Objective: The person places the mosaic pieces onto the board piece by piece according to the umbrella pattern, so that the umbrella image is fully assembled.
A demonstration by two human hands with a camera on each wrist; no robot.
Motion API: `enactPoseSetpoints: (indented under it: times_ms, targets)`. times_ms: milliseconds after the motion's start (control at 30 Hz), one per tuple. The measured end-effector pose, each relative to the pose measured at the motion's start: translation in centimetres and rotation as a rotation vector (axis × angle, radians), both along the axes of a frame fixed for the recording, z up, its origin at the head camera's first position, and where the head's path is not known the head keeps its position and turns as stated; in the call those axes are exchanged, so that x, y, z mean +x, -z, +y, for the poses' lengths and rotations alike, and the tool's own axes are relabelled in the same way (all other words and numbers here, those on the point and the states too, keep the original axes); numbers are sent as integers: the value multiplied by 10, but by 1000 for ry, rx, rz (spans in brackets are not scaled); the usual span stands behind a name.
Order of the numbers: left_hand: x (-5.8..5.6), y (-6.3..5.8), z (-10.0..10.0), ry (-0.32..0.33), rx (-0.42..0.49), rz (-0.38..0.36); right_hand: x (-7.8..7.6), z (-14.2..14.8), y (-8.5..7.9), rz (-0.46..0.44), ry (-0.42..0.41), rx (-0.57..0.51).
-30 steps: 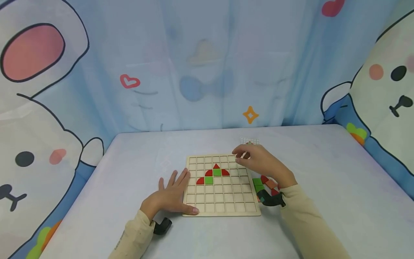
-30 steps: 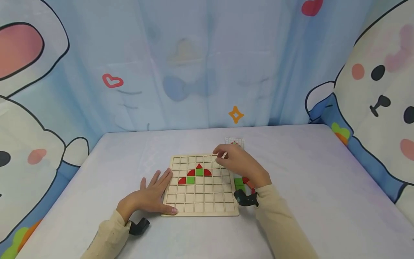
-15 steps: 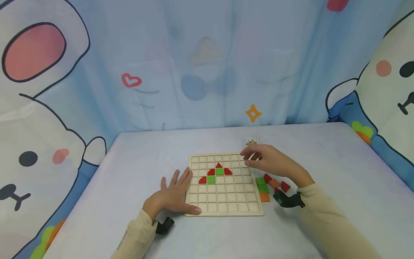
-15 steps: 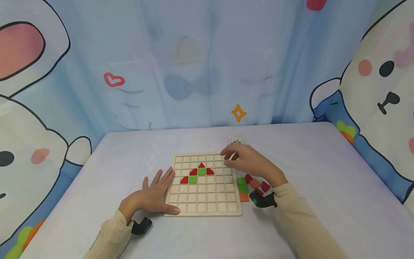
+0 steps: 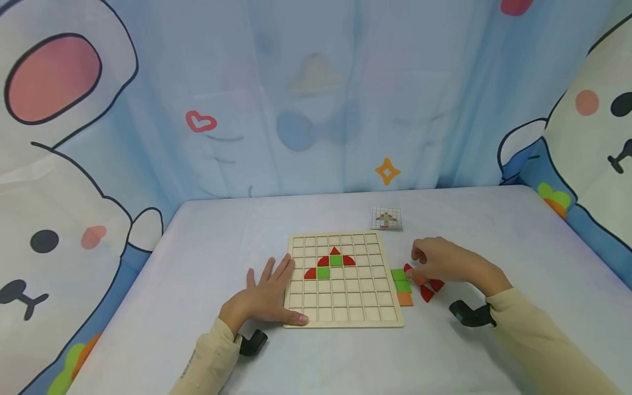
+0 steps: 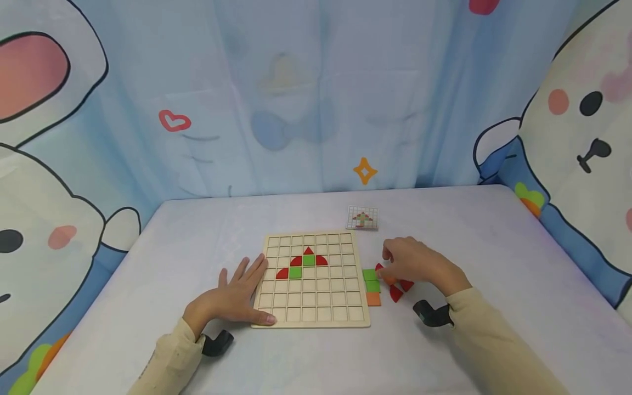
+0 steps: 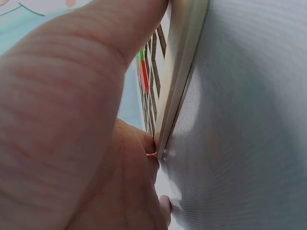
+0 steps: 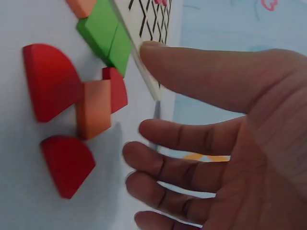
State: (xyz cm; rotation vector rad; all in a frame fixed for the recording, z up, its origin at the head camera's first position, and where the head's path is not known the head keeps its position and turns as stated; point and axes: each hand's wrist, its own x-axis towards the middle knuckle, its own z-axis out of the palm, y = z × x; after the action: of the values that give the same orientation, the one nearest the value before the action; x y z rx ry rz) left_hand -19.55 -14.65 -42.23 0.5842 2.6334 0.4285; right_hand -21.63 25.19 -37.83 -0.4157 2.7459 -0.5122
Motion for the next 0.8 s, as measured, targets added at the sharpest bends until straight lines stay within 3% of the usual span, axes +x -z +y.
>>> enactPoseSetpoints:
  times_ms: [233,567,667,800]
  targets:
    - [-1,1,-1,3,-10,-1,1,6,18,-52,21,14]
    - [-1,2,-2,-6,-13,4,-9,12,19,-62,55,-1]
    - [-2,2,-2,-4,-6,7,-13,19,17,-32,50,4]
    - [-2,3,-2,1,-3,7,-18,29,8,92,83,-30]
